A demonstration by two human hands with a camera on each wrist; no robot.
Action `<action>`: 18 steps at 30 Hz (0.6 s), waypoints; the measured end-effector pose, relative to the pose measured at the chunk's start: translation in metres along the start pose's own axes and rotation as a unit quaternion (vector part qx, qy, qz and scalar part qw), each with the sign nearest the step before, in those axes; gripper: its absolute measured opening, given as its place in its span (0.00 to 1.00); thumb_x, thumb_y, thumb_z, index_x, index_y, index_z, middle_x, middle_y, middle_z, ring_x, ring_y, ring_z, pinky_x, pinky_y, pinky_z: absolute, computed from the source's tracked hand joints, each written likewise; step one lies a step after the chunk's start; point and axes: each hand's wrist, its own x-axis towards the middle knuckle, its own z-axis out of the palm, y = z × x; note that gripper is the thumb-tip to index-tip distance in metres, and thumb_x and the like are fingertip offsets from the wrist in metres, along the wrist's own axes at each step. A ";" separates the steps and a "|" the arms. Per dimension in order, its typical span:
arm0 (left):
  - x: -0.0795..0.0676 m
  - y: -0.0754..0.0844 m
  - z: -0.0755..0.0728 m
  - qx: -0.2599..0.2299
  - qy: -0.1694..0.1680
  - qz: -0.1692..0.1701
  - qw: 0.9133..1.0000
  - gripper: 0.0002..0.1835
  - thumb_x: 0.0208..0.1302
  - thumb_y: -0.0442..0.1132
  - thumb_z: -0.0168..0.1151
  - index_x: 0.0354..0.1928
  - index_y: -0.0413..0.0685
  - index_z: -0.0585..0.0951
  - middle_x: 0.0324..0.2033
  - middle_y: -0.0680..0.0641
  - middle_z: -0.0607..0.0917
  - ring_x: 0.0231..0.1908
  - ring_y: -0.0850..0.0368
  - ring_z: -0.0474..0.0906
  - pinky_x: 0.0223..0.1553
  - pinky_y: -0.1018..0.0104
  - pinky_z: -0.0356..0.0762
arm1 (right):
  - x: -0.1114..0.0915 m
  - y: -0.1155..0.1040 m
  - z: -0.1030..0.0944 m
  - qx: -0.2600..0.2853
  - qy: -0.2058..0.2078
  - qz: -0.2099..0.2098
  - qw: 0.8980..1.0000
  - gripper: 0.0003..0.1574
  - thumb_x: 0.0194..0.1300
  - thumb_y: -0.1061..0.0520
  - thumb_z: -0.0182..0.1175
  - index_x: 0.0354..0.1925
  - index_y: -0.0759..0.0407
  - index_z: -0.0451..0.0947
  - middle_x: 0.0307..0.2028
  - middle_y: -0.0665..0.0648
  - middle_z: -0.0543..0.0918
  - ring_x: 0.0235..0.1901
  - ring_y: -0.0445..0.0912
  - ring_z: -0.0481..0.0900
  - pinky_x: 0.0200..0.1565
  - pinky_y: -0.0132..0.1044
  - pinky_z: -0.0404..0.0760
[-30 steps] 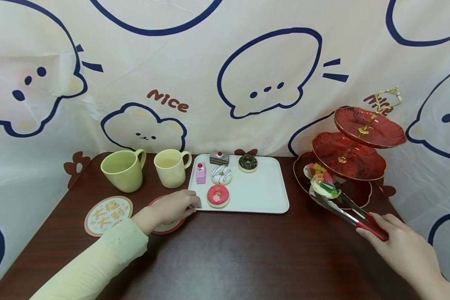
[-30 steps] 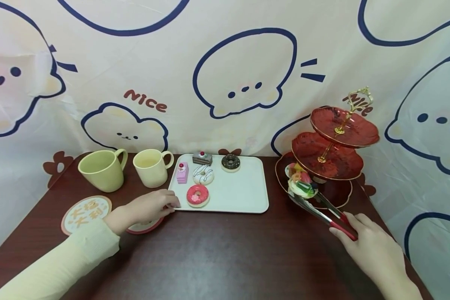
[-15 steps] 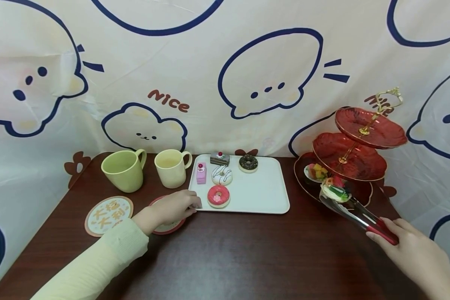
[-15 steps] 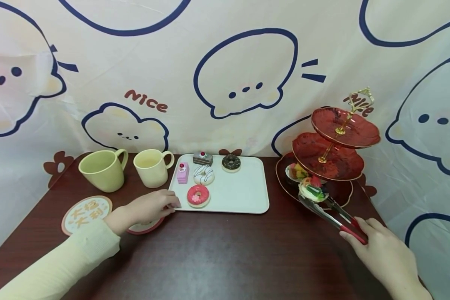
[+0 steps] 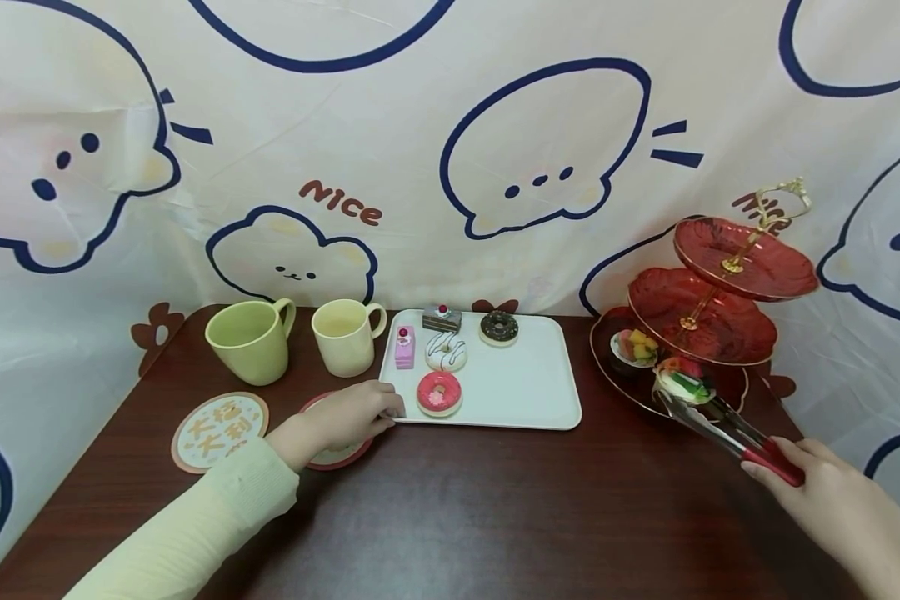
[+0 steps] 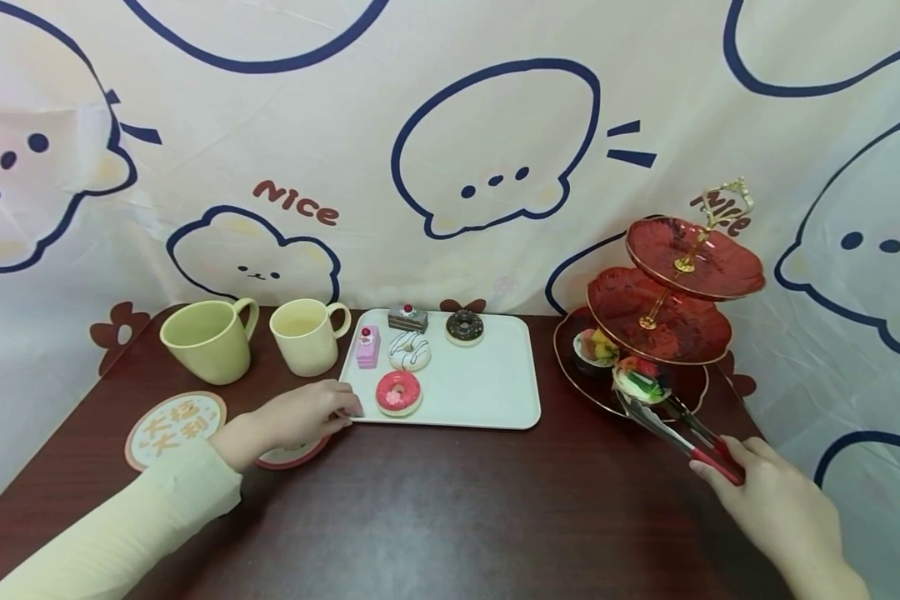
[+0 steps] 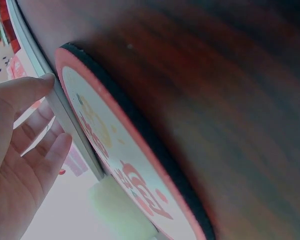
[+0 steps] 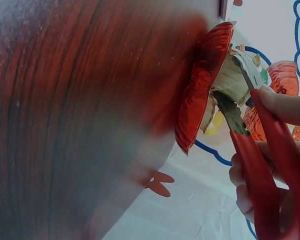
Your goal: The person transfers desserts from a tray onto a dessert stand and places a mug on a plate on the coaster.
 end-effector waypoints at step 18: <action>-0.001 0.003 -0.002 0.003 -0.005 -0.009 1.000 0.08 0.64 0.25 0.67 0.38 0.47 0.86 0.33 0.52 0.82 0.36 0.58 0.80 0.42 0.61 0.81 | 0.025 0.011 -0.007 -0.004 -0.060 0.009 0.998 0.59 0.66 0.25 0.59 0.56 0.83 0.72 0.49 0.85 0.72 0.43 0.75 0.75 0.36 0.67 0.77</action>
